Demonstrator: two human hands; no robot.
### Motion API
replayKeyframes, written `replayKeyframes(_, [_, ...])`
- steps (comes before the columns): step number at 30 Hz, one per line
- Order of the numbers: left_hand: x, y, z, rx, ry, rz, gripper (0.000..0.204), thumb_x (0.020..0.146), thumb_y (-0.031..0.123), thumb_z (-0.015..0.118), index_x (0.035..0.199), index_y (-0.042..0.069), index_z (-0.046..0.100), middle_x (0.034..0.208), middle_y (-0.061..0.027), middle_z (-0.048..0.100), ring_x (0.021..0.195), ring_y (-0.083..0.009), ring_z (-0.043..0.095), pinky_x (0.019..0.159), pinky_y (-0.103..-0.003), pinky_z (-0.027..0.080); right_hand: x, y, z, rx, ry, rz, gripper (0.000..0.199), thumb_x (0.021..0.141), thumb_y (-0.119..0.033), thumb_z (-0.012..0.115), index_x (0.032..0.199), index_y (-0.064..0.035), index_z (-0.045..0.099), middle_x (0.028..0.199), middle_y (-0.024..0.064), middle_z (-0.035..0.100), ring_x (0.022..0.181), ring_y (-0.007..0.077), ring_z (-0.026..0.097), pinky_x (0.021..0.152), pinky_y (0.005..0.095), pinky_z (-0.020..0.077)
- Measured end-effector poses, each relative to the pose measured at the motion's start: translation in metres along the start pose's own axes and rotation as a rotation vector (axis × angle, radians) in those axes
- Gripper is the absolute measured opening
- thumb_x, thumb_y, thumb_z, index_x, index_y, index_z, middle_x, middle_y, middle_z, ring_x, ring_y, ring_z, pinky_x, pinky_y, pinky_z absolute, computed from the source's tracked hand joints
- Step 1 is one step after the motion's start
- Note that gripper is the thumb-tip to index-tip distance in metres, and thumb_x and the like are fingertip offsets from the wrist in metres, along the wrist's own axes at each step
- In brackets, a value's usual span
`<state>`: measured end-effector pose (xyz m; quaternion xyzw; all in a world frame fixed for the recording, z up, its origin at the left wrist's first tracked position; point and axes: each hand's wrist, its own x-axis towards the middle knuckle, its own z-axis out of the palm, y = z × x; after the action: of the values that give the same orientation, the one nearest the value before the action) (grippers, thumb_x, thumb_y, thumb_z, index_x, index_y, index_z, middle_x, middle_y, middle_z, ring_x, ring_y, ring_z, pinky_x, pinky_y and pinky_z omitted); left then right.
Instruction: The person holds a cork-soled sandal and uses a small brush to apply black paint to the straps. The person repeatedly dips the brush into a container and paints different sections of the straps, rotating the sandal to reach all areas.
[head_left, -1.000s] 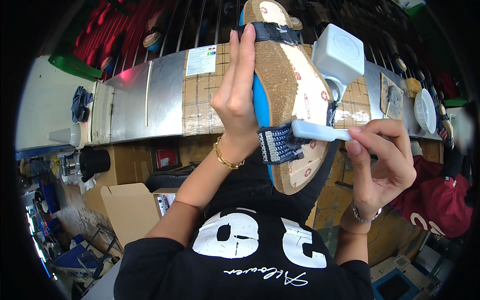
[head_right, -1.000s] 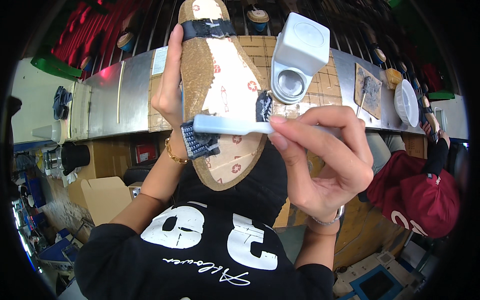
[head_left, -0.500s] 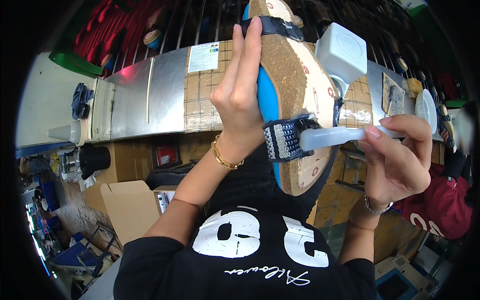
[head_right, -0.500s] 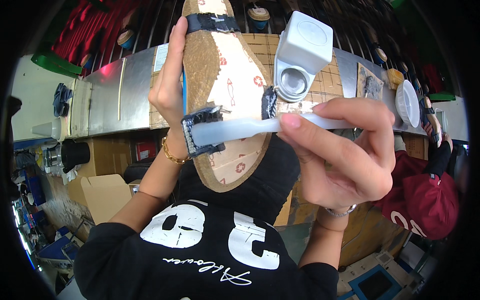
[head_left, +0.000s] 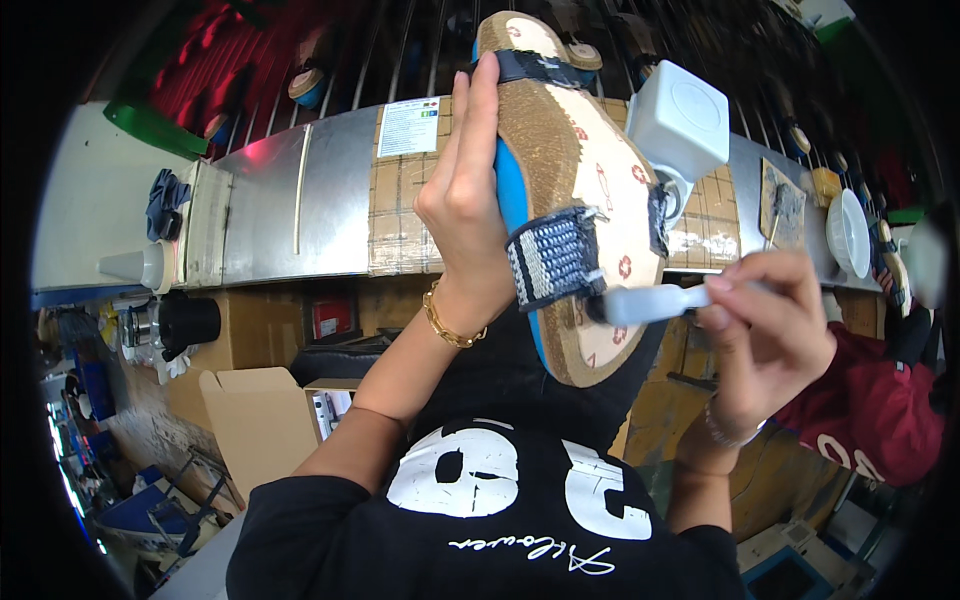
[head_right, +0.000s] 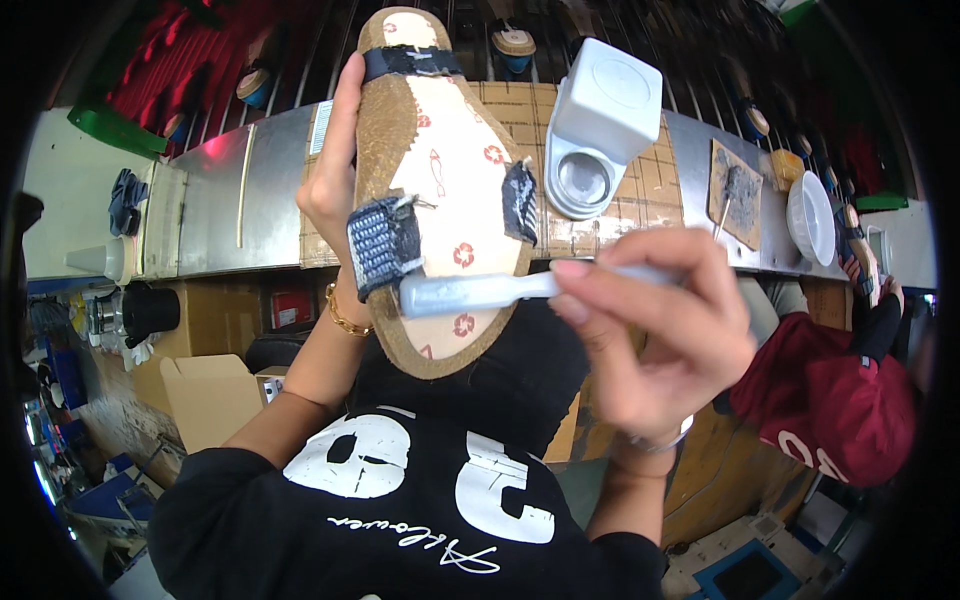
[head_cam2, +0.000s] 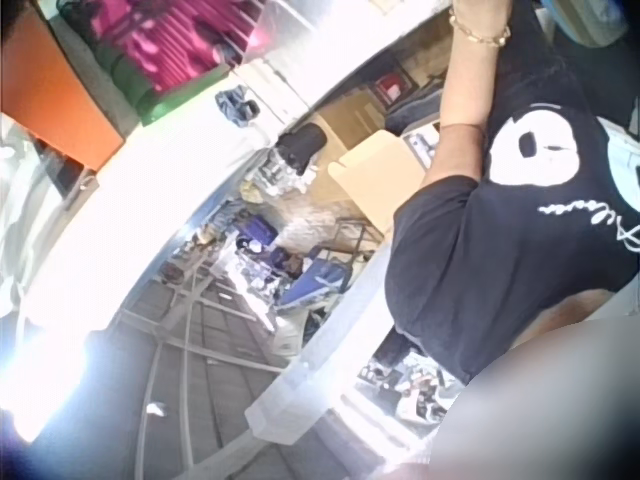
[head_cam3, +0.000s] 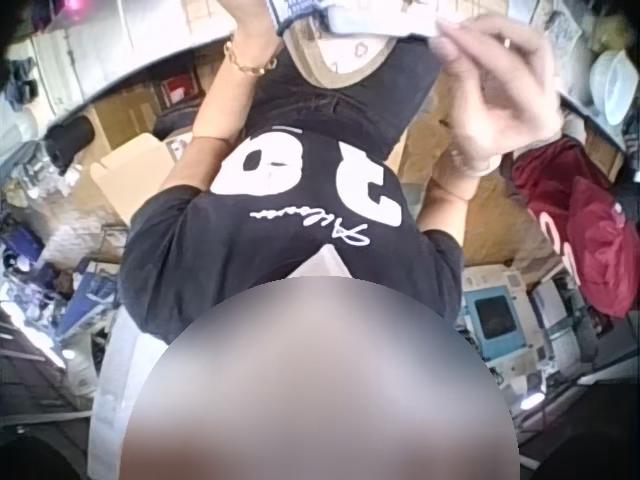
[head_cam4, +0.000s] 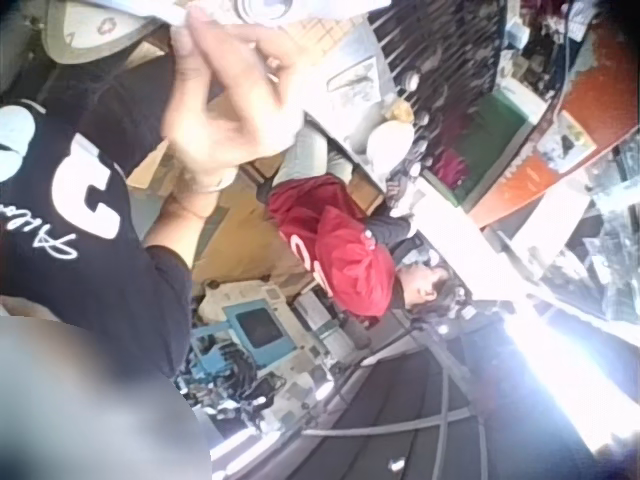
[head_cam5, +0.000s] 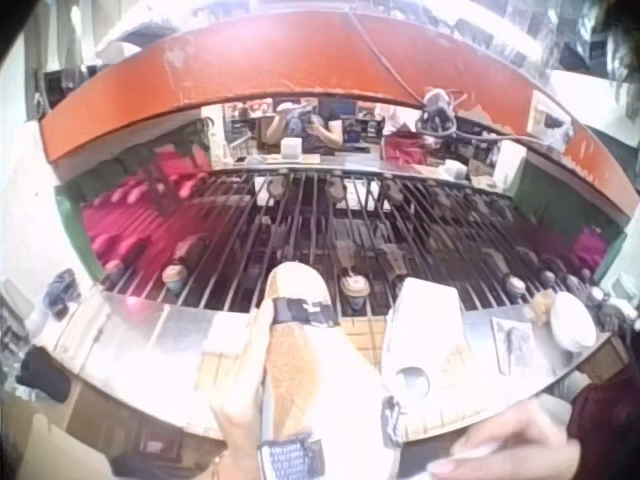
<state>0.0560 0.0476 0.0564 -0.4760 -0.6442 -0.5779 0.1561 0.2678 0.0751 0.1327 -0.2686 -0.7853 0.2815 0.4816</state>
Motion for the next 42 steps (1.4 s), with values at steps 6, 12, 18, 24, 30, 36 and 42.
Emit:
replayKeyframes(6, [0.002,-0.009,0.003,0.059,0.087,0.018,0.083,0.069,0.013,0.086,0.143,-0.004,0.052,0.131,-0.0367,0.058,0.115,-0.0408,0.066,0.085,-0.037,0.057,-0.027,-0.025,0.013,-0.486,0.101,-0.257,0.045,0.048,-0.004,0.083,0.089,-0.0209,0.083,0.091,0.0014,0.065,0.074,0.0168,0.057,0.070,0.0312,0.0387])
replayKeyframes(12, [-0.002,-0.010,0.004,0.048,0.063,-0.033,0.085,0.068,0.014,0.087,0.144,-0.002,0.052,0.129,-0.0347,0.060,0.112,-0.0365,0.069,0.083,-0.035,0.057,-0.014,-0.019,0.012,-0.098,0.003,-0.184,0.043,0.052,-0.001,0.082,0.090,-0.0192,0.083,0.089,0.0020,0.064,0.072,0.0162,0.054,0.070,0.0274,0.0411])
replayKeyframes(18, [-0.004,-0.021,0.003,-0.039,-0.033,-0.129,0.079,0.072,0.010,0.085,0.144,0.000,0.053,0.124,-0.0270,0.066,0.103,-0.0306,0.072,0.077,-0.033,0.058,-0.016,-0.015,0.017,-0.152,-0.012,-0.296,0.043,0.051,-0.005,0.083,0.090,-0.0242,0.083,0.086,-0.0018,0.064,0.070,0.0146,0.056,0.070,0.0298,0.0398])
replayKeyframes(24, [-0.010,-0.032,0.010,-0.258,-0.073,-0.192,0.070,0.079,0.005,0.077,0.145,0.007,0.054,0.098,-0.0138,0.077,0.068,-0.0109,0.069,0.061,-0.028,0.054,-0.010,-0.012,0.015,-0.031,-0.148,-0.228,0.039,0.053,-0.001,0.081,0.087,-0.0214,0.083,0.088,-0.0004,0.066,0.074,0.0147,0.057,0.070,0.0258,0.0378])
replayKeyframes(30, [-0.017,-0.035,0.007,-0.458,-0.211,-0.392,0.061,0.083,0.003,0.072,0.143,0.009,0.058,0.096,-0.0111,0.078,0.069,-0.0071,0.068,0.061,-0.025,0.054,-0.010,-0.003,0.014,-0.017,-0.154,-0.228,0.040,0.052,0.000,0.080,0.086,-0.0207,0.084,0.086,0.0000,0.066,0.072,0.0133,0.056,0.070,0.0273,0.0378])
replayKeyframes(36, [-0.017,-0.035,0.006,-0.541,-0.265,-0.350,0.065,0.080,0.004,0.073,0.144,0.006,0.057,0.102,-0.0120,0.077,0.072,-0.0060,0.067,0.067,-0.024,0.055,-0.009,0.003,0.008,0.058,-0.184,-0.091,0.034,0.060,0.001,0.084,0.088,-0.0176,0.084,0.086,0.0017,0.065,0.074,0.0122,0.055,0.065,0.0252,0.0386])
replayKeyframes(42, [-0.016,-0.033,-0.002,-0.600,-0.352,-0.388,0.068,0.079,0.006,0.076,0.144,0.006,0.056,0.104,-0.0109,0.077,0.078,-0.0066,0.070,0.072,-0.024,0.057,-0.010,0.013,0.005,0.067,-0.140,-0.036,0.029,0.061,0.001,0.083,0.085,-0.0152,0.084,0.085,0.0023,0.065,0.072,0.0124,0.056,0.064,0.0247,0.0394])
